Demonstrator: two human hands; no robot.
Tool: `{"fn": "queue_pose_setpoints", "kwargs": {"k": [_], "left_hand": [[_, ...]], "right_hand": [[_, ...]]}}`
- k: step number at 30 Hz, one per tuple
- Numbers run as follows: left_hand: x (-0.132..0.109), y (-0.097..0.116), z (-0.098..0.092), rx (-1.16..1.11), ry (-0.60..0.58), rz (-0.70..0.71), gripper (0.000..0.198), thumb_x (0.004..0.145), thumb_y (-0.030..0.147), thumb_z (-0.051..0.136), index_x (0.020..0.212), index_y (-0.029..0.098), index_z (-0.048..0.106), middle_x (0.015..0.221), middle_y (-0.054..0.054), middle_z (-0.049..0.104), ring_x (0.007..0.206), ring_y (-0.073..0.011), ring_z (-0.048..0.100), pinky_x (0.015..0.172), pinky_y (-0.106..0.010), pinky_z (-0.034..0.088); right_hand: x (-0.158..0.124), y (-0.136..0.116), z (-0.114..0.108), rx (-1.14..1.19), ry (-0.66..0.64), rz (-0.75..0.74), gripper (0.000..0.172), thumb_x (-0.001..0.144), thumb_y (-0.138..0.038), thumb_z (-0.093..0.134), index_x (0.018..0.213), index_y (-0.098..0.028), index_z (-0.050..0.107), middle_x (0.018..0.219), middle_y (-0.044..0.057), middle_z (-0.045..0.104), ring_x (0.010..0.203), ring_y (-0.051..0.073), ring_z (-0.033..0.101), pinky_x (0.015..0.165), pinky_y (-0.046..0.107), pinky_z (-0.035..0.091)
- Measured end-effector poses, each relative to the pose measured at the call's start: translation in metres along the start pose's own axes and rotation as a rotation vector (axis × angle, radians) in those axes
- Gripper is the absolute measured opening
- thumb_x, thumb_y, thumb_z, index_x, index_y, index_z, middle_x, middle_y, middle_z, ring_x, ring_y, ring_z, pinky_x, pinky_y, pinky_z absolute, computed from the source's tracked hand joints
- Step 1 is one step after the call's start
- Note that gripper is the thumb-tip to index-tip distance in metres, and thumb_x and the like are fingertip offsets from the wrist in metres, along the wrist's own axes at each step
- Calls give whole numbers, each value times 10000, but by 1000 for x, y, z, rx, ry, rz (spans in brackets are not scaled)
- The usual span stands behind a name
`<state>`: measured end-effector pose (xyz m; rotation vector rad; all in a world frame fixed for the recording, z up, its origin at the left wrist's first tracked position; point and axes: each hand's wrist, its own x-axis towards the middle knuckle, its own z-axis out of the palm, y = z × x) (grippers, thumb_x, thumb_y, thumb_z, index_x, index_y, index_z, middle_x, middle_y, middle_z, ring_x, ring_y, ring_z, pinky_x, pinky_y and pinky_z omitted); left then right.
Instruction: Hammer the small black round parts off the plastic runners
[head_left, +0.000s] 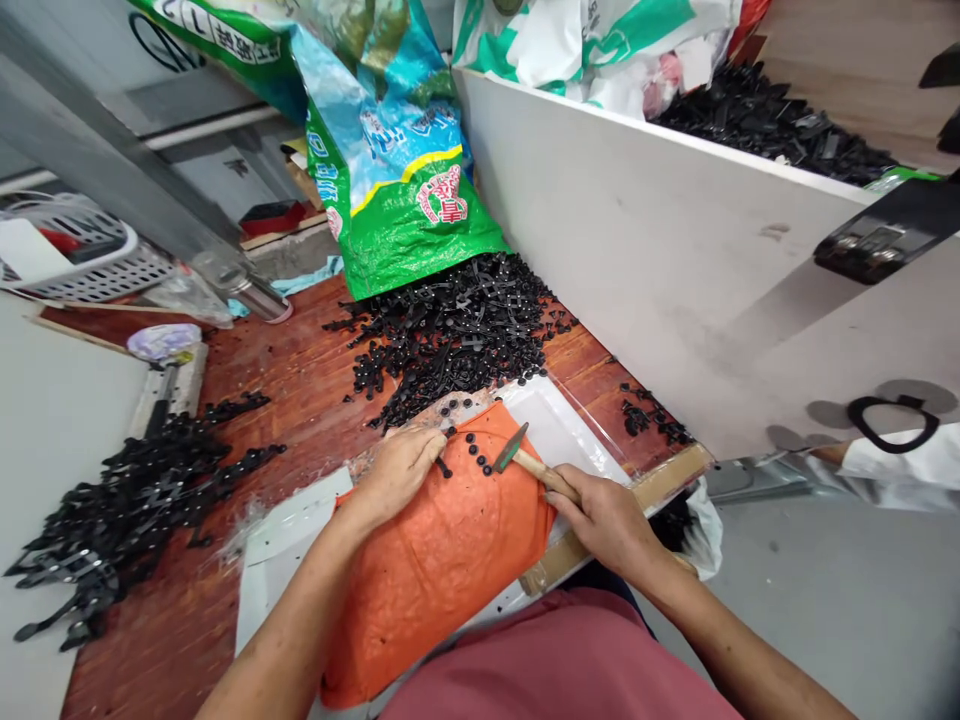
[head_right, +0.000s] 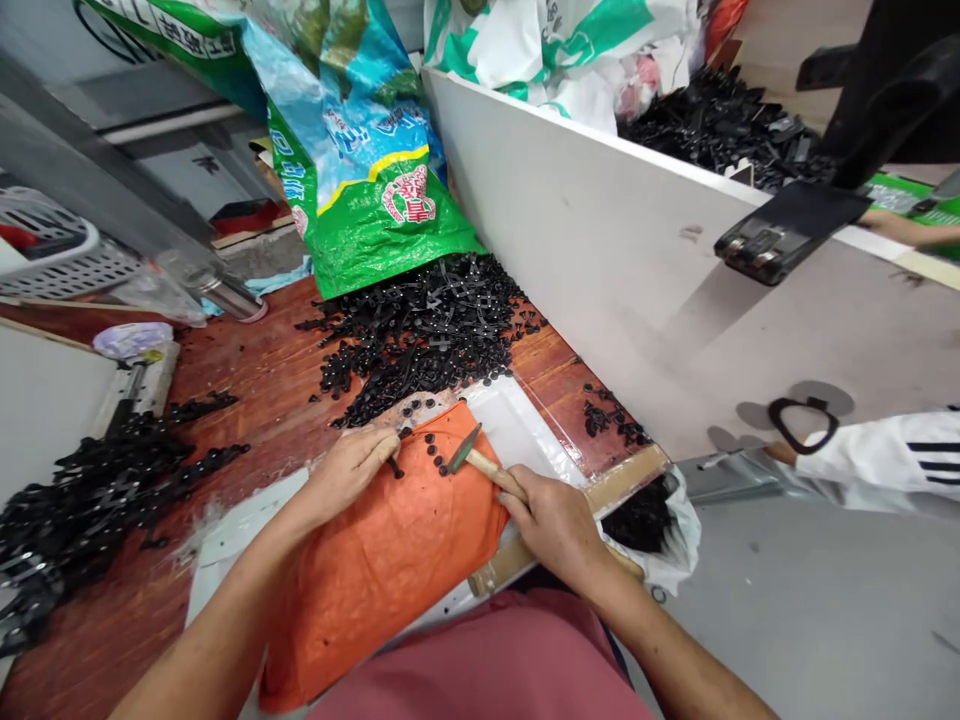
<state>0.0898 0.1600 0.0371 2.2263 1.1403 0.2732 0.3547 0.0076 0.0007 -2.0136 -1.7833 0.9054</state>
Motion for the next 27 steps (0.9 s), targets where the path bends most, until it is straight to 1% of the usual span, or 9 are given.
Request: {"fn": "queue_pose_setpoints", "kwargs": {"k": [3,9,13,17,20,22,25,27], "left_hand": [[3,-1,7,77,22,-21,400,979,419,361,640,228,457,658,-22,573,681,-207,505,711,-318,355],[6,-2,17,123,-14,0,409,1006,387,321,647,231,437,662,-28,592,684,-217,548,740,-324,346],[7,-3,21,169,-34,-2,412,1016,369,324,659,226,471,695,-34,636,710,-222,573,777,-335,328],[7,-6,24,202,-27,27,417,1025,362,337,680,226,529,738,-45,681,749,-227,597,783,-337,315],[9,-7,24,239,-37,42,434,1031,367,330,680,229,546,735,-46,682,750,-226,604,778,-332,326],[10,-6,22,266,-67,27,445,1036,373,312,689,228,551,733,-46,682,746,-227,611,785,-335,333],[14,-3,17,313,-125,-3,456,1040,386,296,713,224,568,752,-50,697,757,-233,622,801,-349,341],[15,-1,13,345,-166,-9,462,1042,391,291,727,223,584,774,-49,710,768,-233,627,806,-352,348]], "right_hand": [[0,1,-1,27,-5,15,191,996,-404,491,981,-276,632,751,-17,668,721,198,652,642,269,347],[1,0,-2,27,-12,12,200,996,-407,475,968,-278,625,741,-18,660,710,196,647,638,270,349],[2,1,-1,21,-15,4,208,1001,-417,478,982,-277,630,744,-18,655,710,194,646,643,270,352],[0,2,-1,25,-18,10,207,1000,-414,478,1000,-276,633,744,-16,658,712,199,645,641,272,354],[-1,1,-2,37,-20,12,209,1000,-414,485,992,-268,634,740,-17,655,703,196,643,647,272,368],[-1,1,-4,59,-25,-7,243,1015,-430,465,999,-263,641,759,-13,667,718,195,651,657,272,385],[1,-1,-9,82,-25,-55,323,1051,-452,393,1083,-271,660,837,0,713,778,198,680,685,274,416],[5,-3,-13,49,10,-83,333,1062,-437,382,1150,-287,667,921,7,748,827,199,699,705,278,434]]}}
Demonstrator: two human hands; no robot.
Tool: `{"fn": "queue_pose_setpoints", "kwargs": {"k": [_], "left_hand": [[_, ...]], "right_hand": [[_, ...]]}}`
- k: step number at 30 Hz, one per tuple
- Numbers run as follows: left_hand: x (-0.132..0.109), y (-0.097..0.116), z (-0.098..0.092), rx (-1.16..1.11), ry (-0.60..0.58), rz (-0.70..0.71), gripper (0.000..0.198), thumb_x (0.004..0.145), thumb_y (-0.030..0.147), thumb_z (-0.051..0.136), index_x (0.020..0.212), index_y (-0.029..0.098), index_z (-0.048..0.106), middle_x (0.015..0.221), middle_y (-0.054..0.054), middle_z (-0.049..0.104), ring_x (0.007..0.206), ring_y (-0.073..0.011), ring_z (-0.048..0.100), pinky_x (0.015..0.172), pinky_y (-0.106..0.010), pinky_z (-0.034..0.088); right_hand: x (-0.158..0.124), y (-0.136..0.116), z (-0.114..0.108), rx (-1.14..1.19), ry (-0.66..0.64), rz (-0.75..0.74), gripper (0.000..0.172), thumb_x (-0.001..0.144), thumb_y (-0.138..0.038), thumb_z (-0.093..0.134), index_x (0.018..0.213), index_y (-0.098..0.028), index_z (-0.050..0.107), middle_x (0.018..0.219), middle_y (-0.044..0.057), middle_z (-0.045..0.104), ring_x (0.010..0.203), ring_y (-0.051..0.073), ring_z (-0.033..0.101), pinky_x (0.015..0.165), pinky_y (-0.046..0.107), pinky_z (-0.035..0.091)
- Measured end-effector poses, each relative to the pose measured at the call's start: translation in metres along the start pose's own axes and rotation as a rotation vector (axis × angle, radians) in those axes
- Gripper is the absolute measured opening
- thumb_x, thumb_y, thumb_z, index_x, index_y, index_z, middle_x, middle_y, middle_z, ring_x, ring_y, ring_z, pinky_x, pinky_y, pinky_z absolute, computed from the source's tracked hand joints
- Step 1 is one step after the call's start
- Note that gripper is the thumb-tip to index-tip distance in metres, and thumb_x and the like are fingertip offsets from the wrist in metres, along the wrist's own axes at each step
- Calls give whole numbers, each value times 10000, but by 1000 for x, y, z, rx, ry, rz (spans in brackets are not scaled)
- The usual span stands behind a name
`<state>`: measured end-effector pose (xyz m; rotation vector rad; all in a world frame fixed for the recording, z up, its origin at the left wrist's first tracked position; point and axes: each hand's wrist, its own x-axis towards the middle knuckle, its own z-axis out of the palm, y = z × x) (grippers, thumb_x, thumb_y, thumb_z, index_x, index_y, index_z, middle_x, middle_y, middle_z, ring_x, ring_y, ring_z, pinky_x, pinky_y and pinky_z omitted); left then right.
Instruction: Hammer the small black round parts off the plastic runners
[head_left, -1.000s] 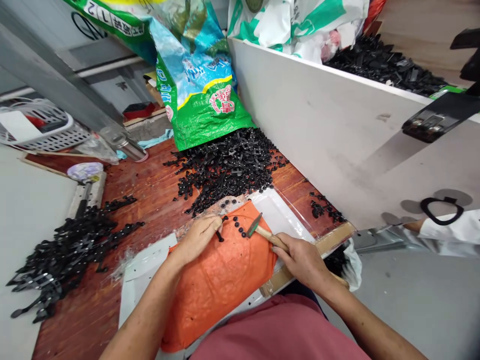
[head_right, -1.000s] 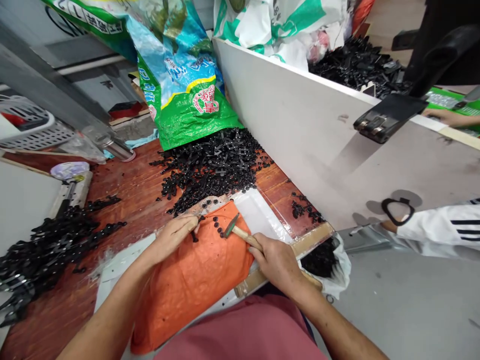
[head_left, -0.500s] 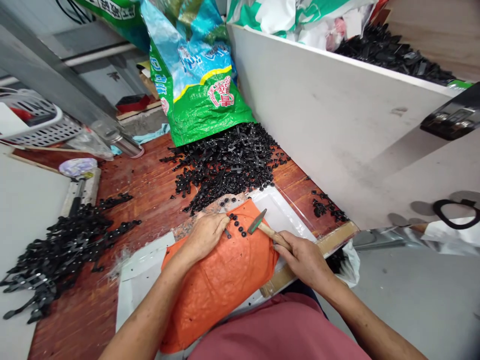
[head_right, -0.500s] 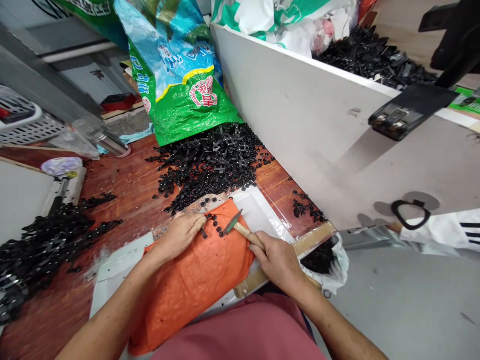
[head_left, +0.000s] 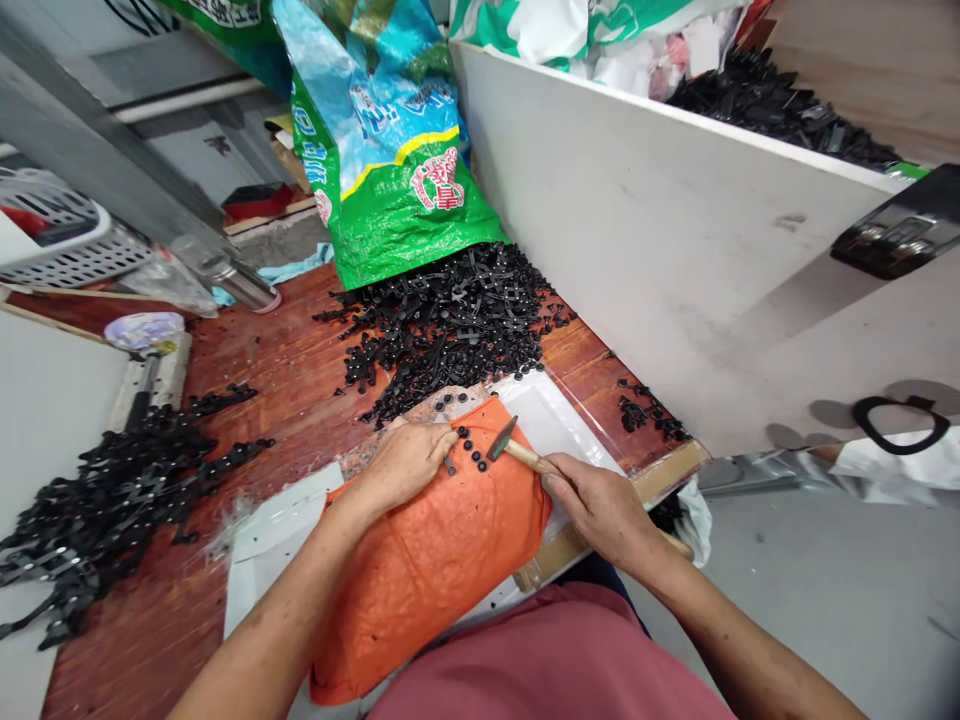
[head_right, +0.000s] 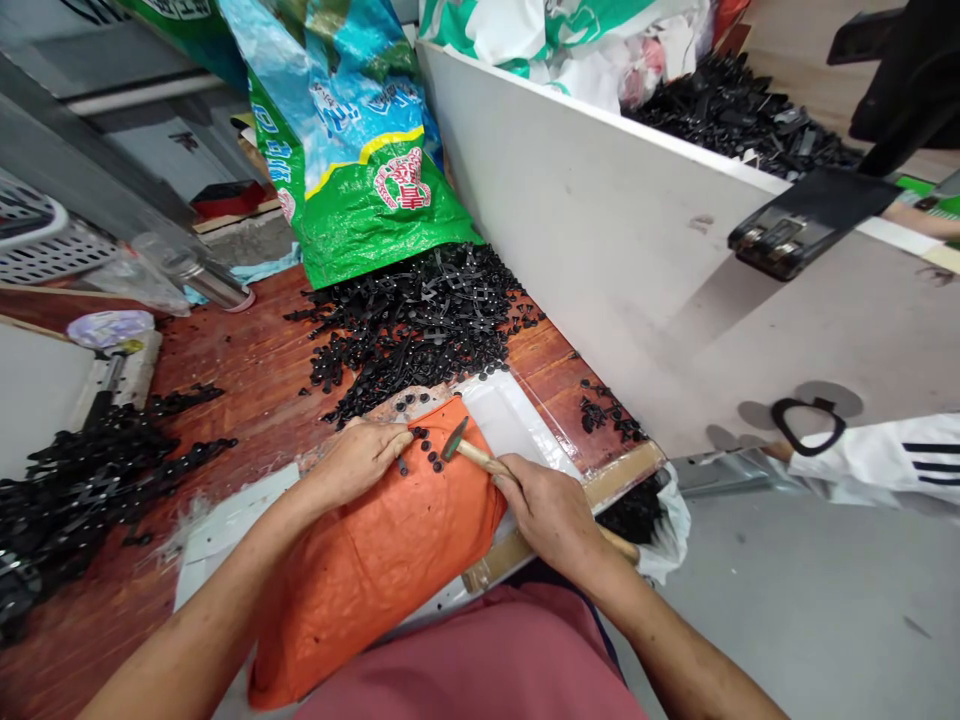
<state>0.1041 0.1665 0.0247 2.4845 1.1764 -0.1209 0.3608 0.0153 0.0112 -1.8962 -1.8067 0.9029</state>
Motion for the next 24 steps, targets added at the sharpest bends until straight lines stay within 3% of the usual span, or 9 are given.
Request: {"fn": "queue_pose_setpoints", "kwargs": {"k": [4,8,14,18,24], "left_hand": [[1,5,-6,59,-61,-31,489,1055,391,259,757,222,608,817,-43,732,791,-232,641,817,-356,371],[2,12,-9,124,-65,-58,495,1058,380,259,804,220,652,864,-60,754,833,-239,669,817,-356,393],[2,12,-7,140,-49,-63,472,1054,367,300,861,212,702,924,-84,774,875,-255,699,807,-353,419],[2,11,-6,113,-38,-68,461,1057,373,311,866,206,696,906,-83,774,855,-243,704,824,-349,422],[0,13,-5,101,-51,-73,454,1059,335,308,860,187,688,921,-91,772,885,-256,707,838,-366,410]], "right_hand": [[12,-9,-8,-92,109,-87,305,1055,-353,435,1264,-319,654,1096,11,768,937,204,716,785,293,480],[26,-23,-11,-145,222,-200,380,1053,-313,441,1400,-287,596,1207,44,744,1013,202,710,856,301,512],[37,-29,-5,-347,155,-209,446,1058,-309,431,1494,-271,523,996,50,753,841,202,710,728,295,514],[36,-28,-3,-337,243,-228,484,1075,-293,372,1554,-266,437,987,53,740,874,185,693,748,272,490],[39,-29,-2,-439,160,-188,479,1073,-320,385,1548,-292,442,969,47,745,818,186,690,676,268,466]]}}
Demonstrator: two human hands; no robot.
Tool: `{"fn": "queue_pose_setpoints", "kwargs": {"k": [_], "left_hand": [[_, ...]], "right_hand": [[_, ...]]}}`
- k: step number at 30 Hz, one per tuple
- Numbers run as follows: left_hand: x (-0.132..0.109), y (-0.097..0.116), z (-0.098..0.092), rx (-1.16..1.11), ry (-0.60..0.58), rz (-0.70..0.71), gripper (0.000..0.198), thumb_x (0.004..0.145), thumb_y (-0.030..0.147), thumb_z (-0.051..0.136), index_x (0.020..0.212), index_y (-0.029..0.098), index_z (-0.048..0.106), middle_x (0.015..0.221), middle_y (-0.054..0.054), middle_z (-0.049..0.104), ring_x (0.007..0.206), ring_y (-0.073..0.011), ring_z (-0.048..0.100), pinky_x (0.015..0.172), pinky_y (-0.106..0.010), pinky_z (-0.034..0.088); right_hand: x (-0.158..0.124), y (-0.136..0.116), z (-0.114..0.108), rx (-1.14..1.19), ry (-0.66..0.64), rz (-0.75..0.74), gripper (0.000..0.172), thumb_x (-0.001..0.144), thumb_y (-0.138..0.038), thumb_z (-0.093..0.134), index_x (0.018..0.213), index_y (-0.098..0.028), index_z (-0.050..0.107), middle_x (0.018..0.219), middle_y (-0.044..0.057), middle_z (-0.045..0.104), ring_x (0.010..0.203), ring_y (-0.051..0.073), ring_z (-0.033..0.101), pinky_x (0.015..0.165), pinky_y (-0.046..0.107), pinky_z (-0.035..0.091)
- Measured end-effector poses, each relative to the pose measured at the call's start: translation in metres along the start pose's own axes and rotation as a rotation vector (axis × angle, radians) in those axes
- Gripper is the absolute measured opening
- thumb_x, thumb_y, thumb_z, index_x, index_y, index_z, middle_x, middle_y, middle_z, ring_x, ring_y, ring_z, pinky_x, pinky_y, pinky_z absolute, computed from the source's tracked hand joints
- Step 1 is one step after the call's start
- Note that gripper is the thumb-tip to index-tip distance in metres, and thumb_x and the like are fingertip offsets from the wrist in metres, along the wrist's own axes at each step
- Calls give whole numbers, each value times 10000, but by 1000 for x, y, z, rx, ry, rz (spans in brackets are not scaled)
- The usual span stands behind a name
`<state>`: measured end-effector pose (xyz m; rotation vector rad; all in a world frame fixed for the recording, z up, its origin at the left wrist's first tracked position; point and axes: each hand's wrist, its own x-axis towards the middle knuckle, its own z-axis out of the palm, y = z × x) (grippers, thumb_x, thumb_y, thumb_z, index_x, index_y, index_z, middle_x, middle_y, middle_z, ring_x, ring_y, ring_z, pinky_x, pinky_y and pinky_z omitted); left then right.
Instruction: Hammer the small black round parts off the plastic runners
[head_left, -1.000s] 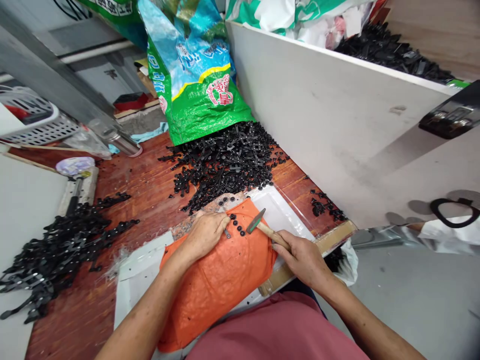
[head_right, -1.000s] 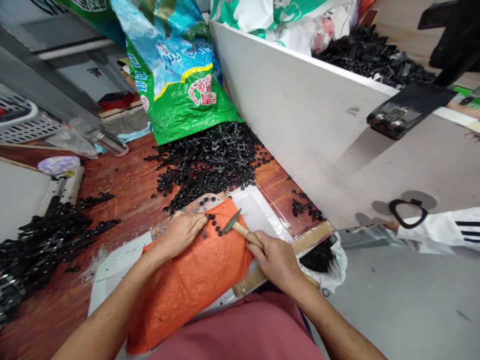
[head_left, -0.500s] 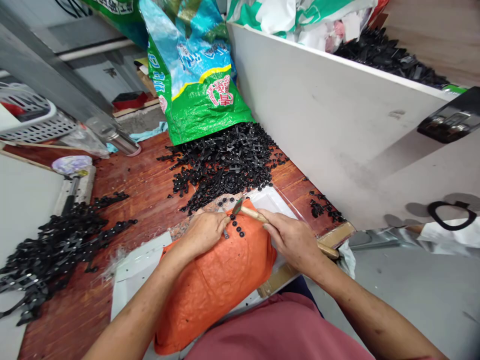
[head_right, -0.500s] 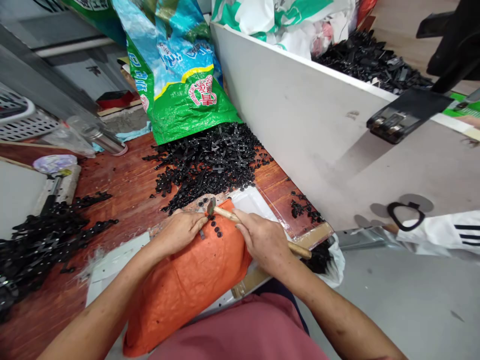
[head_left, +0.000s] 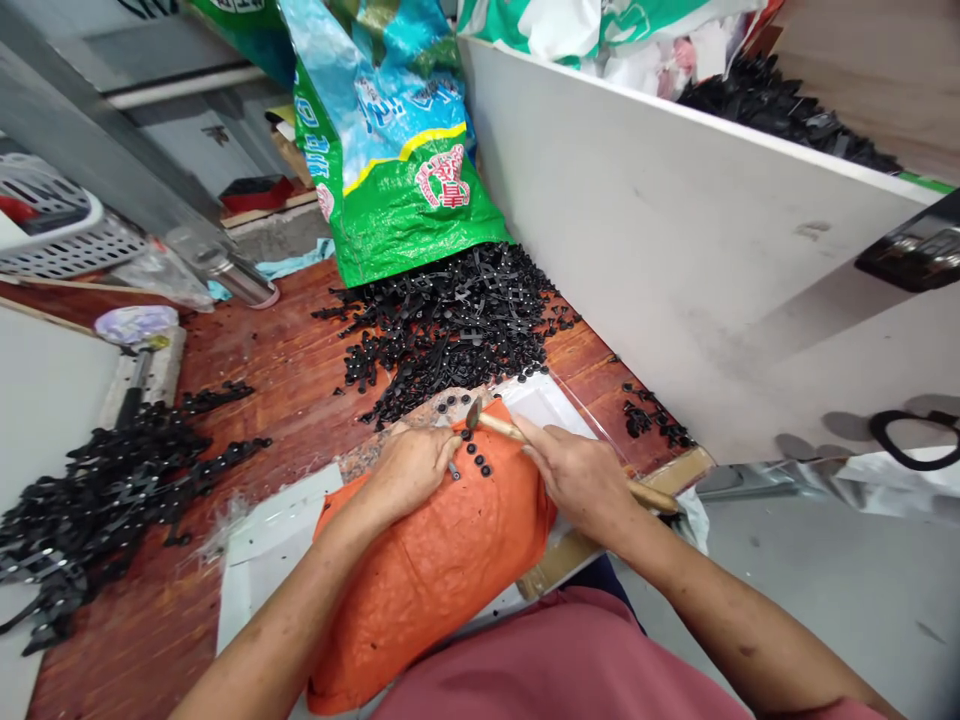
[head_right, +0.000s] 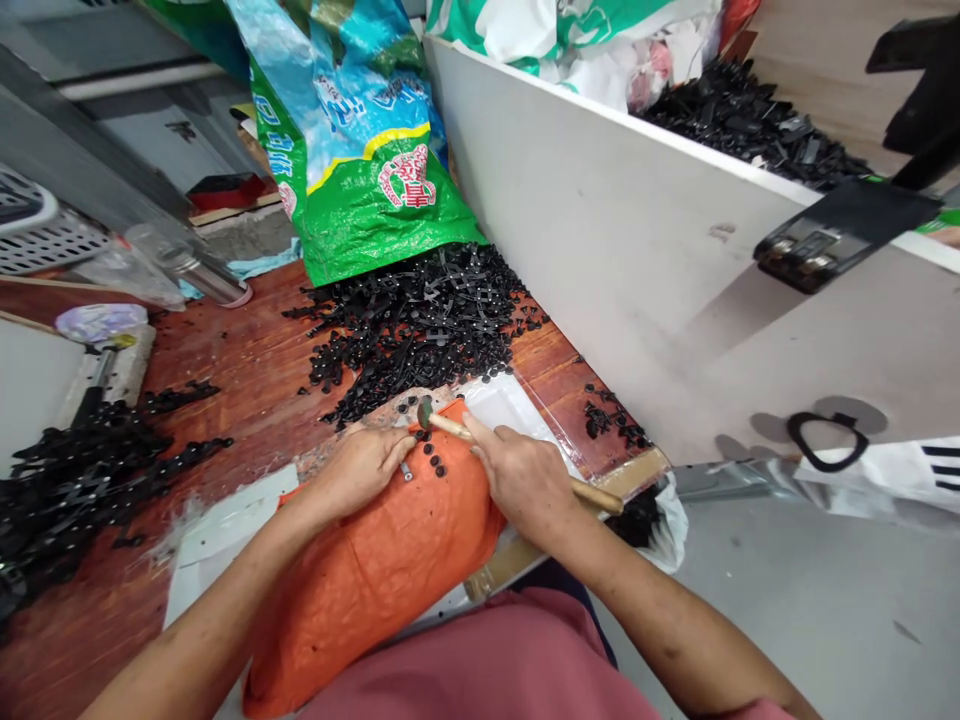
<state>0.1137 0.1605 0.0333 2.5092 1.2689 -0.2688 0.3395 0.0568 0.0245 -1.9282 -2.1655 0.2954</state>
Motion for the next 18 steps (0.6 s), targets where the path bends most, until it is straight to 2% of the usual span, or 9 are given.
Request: {"fn": "queue_pose_setpoints", "kwargs": {"k": [3,7,10,14,18], "left_hand": [[0,-2,4,-8,15,-2,447,1058,347,319,840,191,677,896,-79,772,859,-255,708,835,-370,403],[1,-3,8,1,25,-1,445,1058,334,309,853,192,677,892,-78,772,836,-240,703,801,-350,399],[1,-2,8,-2,36,-17,454,1058,340,315,832,198,681,885,-74,776,828,-231,701,809,-342,399],[-1,2,6,16,32,-37,455,1054,330,320,827,194,691,892,-84,777,834,-240,703,813,-351,396],[-1,4,6,8,24,-47,458,1054,350,312,833,193,682,881,-85,771,839,-246,703,823,-362,399]], "right_hand": [[0,0,2,-4,17,-17,491,1081,-327,365,1567,-283,410,997,56,739,838,180,684,688,261,456],[0,-2,1,-42,-38,-41,487,1079,-329,368,1561,-286,422,945,43,725,778,181,673,640,271,426],[1,-4,-3,-38,-21,-19,502,1084,-304,334,1584,-284,375,965,45,722,824,177,675,664,272,425],[5,-5,-7,-84,-88,-22,471,1077,-326,364,1541,-310,441,936,25,722,747,180,666,581,292,377],[7,-7,-6,-69,-83,-14,505,1074,-348,384,1578,-335,366,945,17,727,782,183,676,593,289,386]]}}
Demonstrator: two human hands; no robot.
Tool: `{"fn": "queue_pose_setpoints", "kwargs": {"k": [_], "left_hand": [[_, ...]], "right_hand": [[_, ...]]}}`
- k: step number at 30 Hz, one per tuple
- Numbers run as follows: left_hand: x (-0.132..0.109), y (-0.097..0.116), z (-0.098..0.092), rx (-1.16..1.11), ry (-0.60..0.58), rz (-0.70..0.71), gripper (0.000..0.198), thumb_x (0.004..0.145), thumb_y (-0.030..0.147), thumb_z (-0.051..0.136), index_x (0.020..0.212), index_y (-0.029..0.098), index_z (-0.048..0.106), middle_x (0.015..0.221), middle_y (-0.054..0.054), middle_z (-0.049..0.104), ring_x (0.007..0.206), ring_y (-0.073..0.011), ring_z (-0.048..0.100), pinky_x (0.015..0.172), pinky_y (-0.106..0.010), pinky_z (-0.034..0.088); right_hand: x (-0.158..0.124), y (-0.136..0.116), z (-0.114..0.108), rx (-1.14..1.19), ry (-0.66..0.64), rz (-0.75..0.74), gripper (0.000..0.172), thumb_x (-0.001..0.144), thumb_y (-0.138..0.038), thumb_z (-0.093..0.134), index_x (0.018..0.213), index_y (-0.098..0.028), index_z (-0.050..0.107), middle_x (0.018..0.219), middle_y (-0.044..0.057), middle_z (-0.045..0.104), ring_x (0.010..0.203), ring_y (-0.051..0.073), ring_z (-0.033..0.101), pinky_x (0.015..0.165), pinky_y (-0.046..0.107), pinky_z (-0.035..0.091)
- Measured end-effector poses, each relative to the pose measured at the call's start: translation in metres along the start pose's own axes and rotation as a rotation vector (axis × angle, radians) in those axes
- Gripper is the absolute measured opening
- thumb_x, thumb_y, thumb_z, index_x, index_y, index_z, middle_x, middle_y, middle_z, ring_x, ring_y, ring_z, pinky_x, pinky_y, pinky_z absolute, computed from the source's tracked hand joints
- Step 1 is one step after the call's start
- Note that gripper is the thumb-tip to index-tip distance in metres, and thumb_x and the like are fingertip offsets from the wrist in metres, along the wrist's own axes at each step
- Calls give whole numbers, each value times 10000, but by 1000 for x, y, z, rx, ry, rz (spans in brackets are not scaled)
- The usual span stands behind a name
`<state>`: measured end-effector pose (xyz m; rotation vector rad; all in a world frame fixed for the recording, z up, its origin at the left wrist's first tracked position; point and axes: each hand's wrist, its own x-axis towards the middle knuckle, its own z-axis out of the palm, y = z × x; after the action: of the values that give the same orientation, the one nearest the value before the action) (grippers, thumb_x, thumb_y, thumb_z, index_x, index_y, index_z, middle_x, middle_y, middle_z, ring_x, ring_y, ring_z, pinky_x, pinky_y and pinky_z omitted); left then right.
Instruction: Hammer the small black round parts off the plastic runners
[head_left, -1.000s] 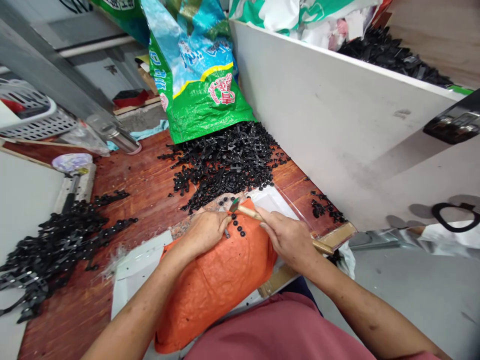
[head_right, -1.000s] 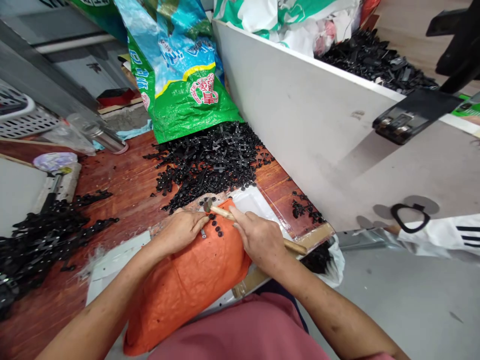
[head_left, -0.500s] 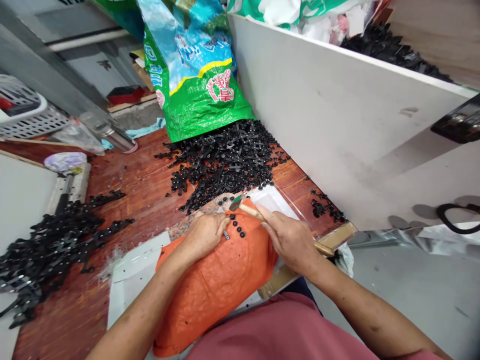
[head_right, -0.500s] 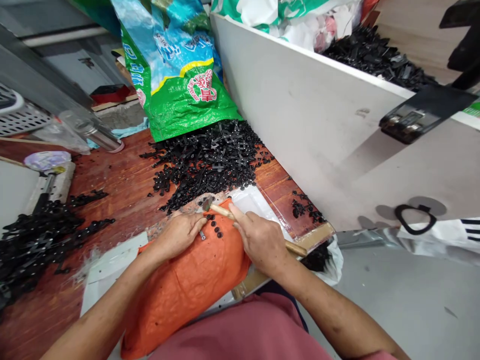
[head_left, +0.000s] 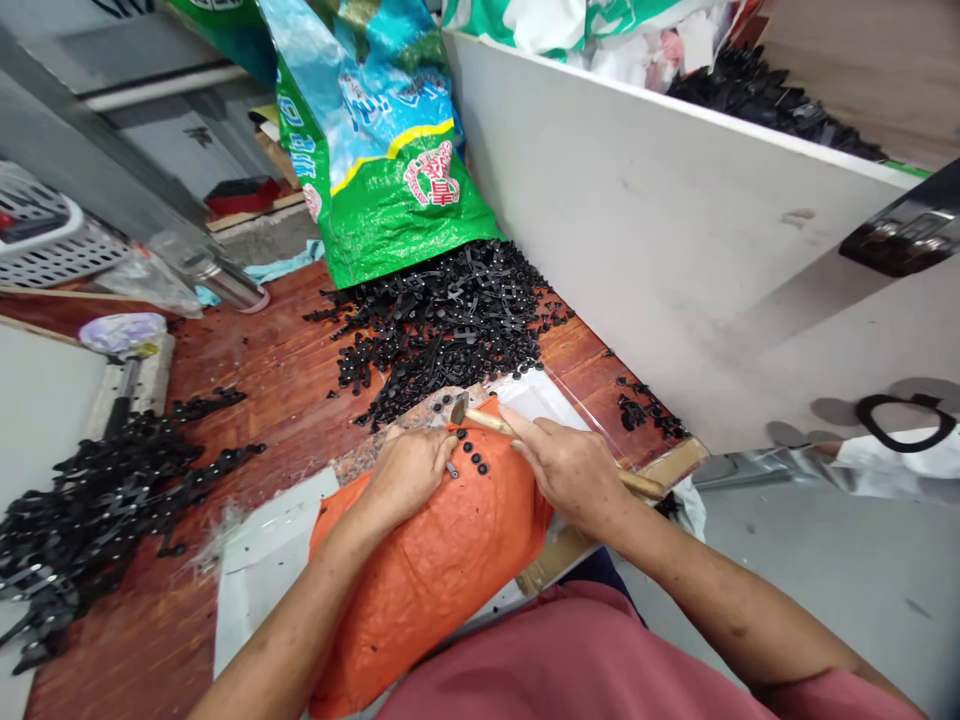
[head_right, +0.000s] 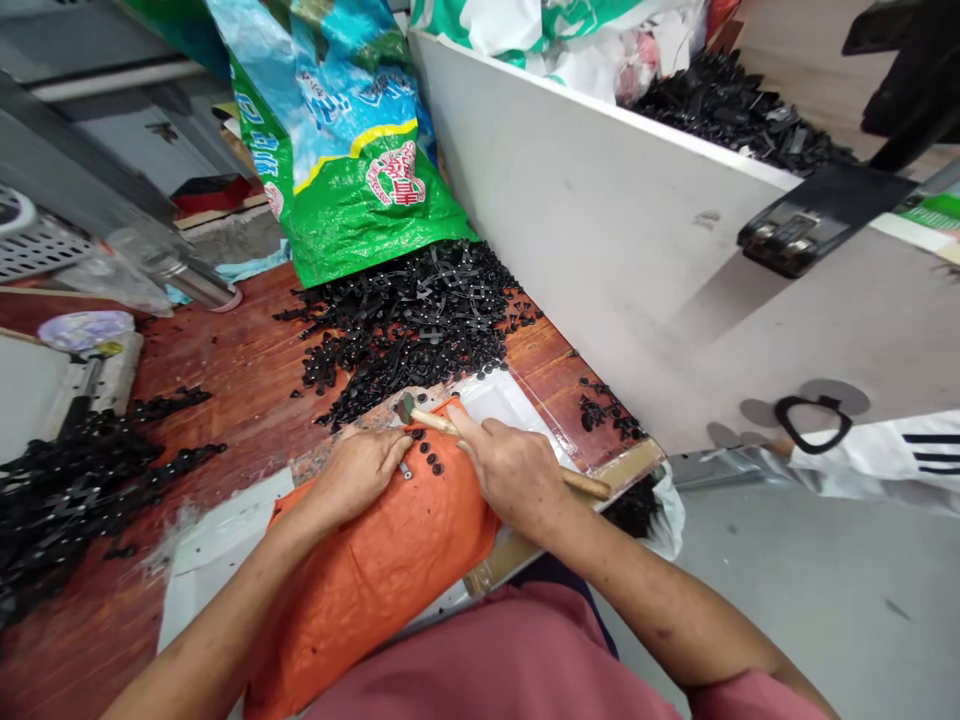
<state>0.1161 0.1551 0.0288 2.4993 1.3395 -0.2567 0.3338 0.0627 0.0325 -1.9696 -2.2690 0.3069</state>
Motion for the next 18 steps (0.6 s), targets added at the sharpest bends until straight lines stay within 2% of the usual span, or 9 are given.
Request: {"fn": "queue_pose_setpoints", "kwargs": {"k": [5,9,11,13,15,18], "left_hand": [[-3,-3,2,-57,0,-16,426,1045,352,292,851,198,638,928,-93,756,877,-259,695,816,-363,417],[-16,-13,-8,-244,88,-140,314,1014,354,318,1170,190,535,898,-67,699,828,-249,673,742,-342,448],[-25,-18,-14,-365,148,-149,409,990,359,361,1359,188,406,894,-35,673,807,-223,658,737,-325,468],[-32,-20,-18,-465,169,-93,502,973,368,400,1448,219,341,948,-26,674,815,-197,648,748,-302,482],[-36,-19,-16,-531,169,-47,442,975,379,402,1394,248,448,977,-24,687,799,-178,639,742,-281,482],[-36,-12,-7,-568,153,-89,319,990,409,375,1083,230,622,814,-8,682,706,-171,618,687,-267,461]], "right_hand": [[3,2,9,141,1,21,474,1068,-355,396,1538,-319,447,1026,31,766,847,189,707,706,278,470],[-3,13,12,319,84,111,459,1070,-341,389,1517,-309,484,1217,42,753,990,209,728,843,311,527],[-11,18,14,353,80,141,439,1065,-346,408,1489,-320,520,1254,36,742,1025,219,730,866,328,542],[-21,22,18,361,54,144,428,1065,-359,413,1476,-334,532,1250,31,745,1042,222,731,875,339,551],[-30,24,23,338,43,155,430,1065,-365,414,1480,-341,527,1235,35,751,1029,222,736,865,341,558],[-37,24,30,305,48,173,430,1058,-358,434,1478,-343,528,1219,42,757,1007,217,741,858,332,559]]}}
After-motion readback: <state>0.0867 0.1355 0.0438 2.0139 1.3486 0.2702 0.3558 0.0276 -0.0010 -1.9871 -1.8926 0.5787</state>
